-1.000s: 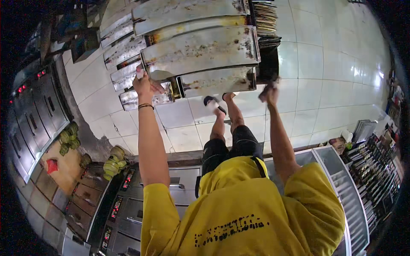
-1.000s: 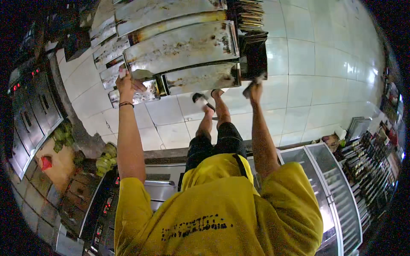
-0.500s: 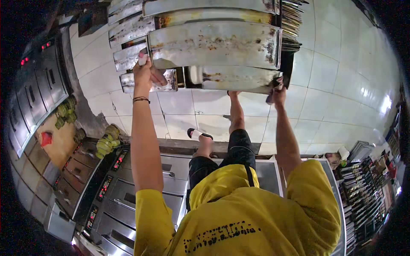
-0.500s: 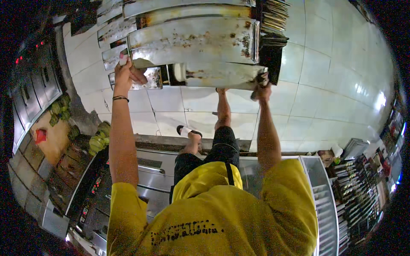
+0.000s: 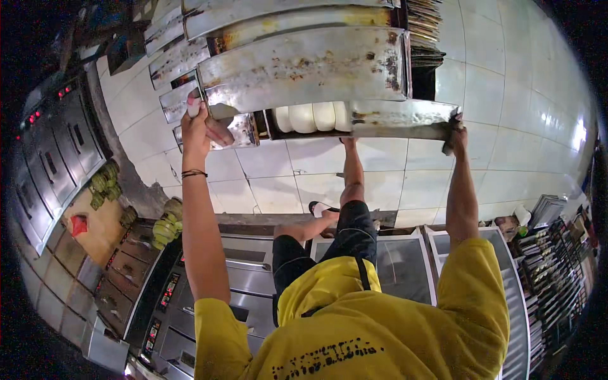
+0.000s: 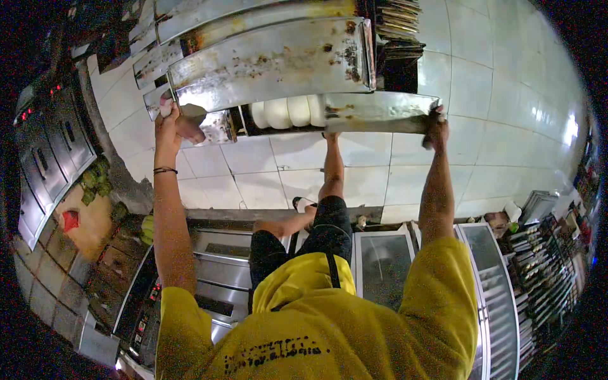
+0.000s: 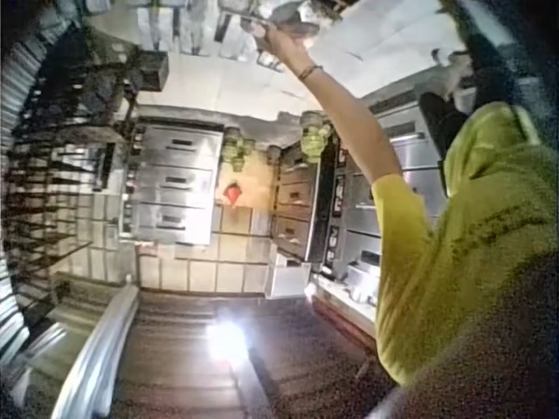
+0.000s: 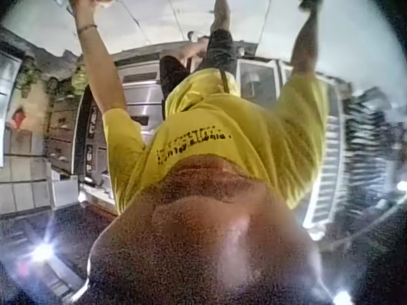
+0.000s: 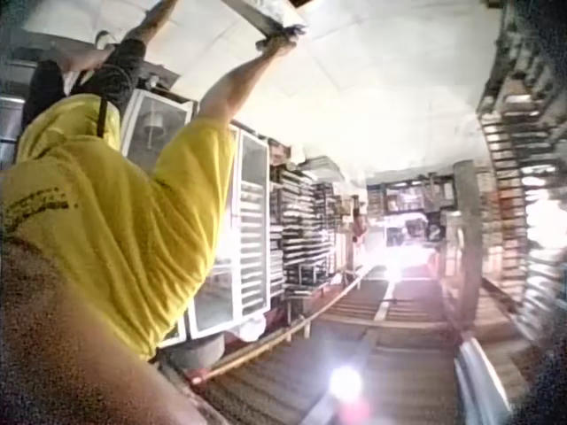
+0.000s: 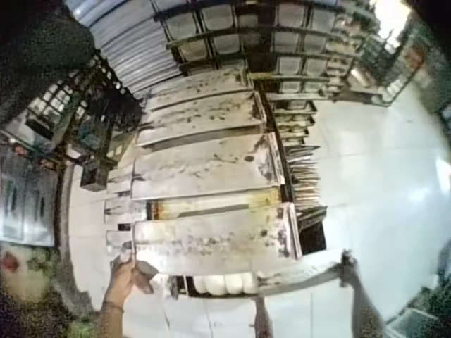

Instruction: Moving bread trays and checking bread baking in industrial ovens.

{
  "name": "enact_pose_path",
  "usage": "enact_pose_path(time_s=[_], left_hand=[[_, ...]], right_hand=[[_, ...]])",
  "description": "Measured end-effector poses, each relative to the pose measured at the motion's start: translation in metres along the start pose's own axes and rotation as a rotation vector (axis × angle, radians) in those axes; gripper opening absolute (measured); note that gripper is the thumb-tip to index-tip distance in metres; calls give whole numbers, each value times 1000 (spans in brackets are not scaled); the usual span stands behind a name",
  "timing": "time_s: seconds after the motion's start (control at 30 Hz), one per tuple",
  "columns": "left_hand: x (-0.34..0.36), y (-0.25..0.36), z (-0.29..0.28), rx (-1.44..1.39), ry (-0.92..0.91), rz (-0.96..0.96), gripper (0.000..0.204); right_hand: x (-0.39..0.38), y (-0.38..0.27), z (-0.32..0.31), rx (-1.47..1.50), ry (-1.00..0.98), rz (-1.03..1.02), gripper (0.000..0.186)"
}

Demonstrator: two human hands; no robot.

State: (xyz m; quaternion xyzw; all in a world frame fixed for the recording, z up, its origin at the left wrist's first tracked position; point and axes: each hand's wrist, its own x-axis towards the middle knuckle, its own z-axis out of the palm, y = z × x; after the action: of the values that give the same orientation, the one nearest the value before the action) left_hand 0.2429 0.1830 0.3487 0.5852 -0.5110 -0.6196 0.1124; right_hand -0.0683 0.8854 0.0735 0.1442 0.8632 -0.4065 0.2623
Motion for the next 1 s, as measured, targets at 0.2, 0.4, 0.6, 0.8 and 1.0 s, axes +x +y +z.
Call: enact_pose_path(time_s=[0.2, 0.4, 0.6, 0.8, 1.0], left_hand=[[4, -3, 0, 96, 121, -1, 22], [9, 3, 34, 273, 100, -5, 29], [33, -15, 41, 217, -8, 27, 18], [47, -38, 93, 200, -145, 63, 17], [48, -49, 161, 16, -376, 82, 18]], right_hand=[[-77, -37, 132, -18, -213, -94, 31], [-109, -17, 227, -136, -92, -431, 34], [-113, -39, 234, -281, 6, -310, 28], [-129, -55, 210, 39, 383, -329, 29], [-176, -36, 213, 297, 204, -159, 26]])
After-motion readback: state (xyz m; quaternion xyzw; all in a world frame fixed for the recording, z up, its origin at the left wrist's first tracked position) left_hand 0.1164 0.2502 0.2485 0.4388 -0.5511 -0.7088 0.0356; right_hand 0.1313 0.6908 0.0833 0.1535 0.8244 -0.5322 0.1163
